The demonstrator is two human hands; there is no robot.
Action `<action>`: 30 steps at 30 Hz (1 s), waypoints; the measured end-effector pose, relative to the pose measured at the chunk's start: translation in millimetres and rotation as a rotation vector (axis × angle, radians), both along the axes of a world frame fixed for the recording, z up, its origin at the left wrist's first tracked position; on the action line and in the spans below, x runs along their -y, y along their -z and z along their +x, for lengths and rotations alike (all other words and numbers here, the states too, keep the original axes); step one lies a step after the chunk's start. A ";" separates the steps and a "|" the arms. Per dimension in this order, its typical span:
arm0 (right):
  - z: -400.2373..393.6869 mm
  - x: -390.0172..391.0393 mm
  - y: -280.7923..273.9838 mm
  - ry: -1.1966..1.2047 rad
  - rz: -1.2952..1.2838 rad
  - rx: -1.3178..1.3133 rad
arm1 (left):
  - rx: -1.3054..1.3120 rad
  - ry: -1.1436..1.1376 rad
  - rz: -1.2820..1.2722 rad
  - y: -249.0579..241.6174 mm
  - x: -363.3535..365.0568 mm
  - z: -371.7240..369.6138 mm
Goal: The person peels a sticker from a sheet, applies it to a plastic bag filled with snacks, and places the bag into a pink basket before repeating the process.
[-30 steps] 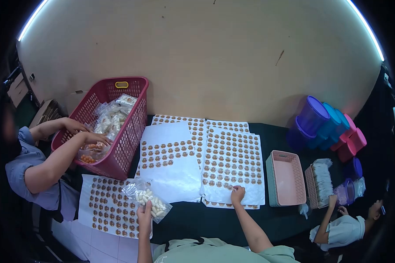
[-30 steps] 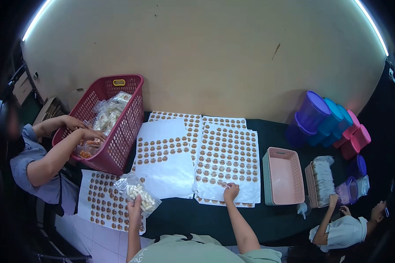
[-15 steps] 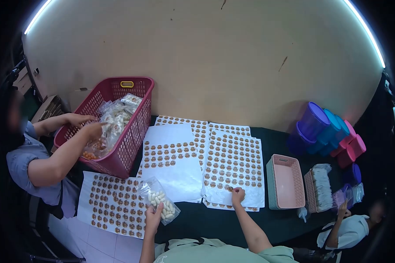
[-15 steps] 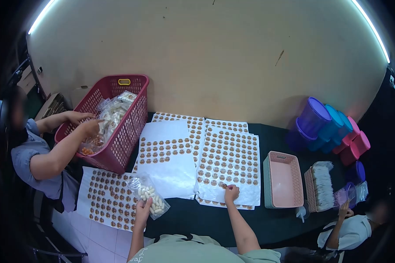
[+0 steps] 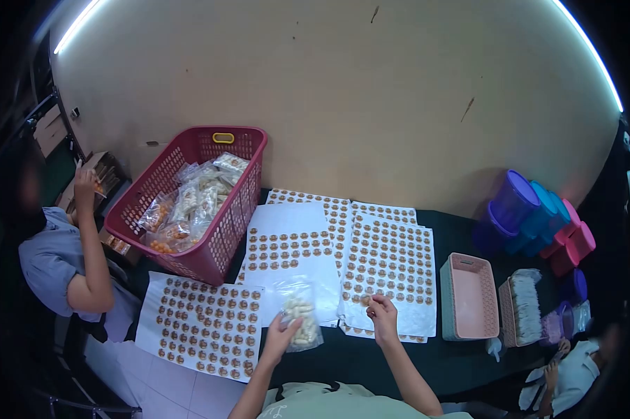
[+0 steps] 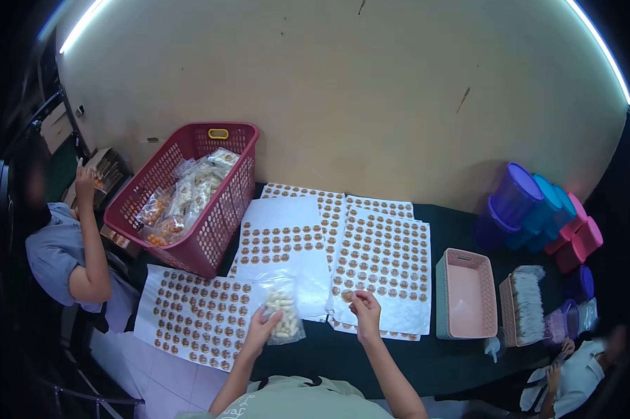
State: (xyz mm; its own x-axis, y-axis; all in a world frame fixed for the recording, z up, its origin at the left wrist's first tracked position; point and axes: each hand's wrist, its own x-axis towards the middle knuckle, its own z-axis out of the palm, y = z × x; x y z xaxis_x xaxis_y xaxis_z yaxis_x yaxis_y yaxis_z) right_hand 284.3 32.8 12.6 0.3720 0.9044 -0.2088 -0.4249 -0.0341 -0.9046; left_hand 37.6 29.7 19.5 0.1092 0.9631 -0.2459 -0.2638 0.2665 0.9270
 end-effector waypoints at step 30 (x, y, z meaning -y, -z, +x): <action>-97.6 33.9 -63.8 0.095 0.324 0.483 | 0.088 0.001 0.246 -30.5 16.6 45.6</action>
State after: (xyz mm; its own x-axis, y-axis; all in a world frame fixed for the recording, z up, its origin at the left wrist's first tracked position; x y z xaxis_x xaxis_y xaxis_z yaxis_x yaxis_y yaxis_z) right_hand 186.7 -1.1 76.4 0.4391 0.8517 0.2859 0.0503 0.2945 -0.9543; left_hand 83.2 13.1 50.0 0.1210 0.9926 0.0058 -0.3458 0.0366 0.9376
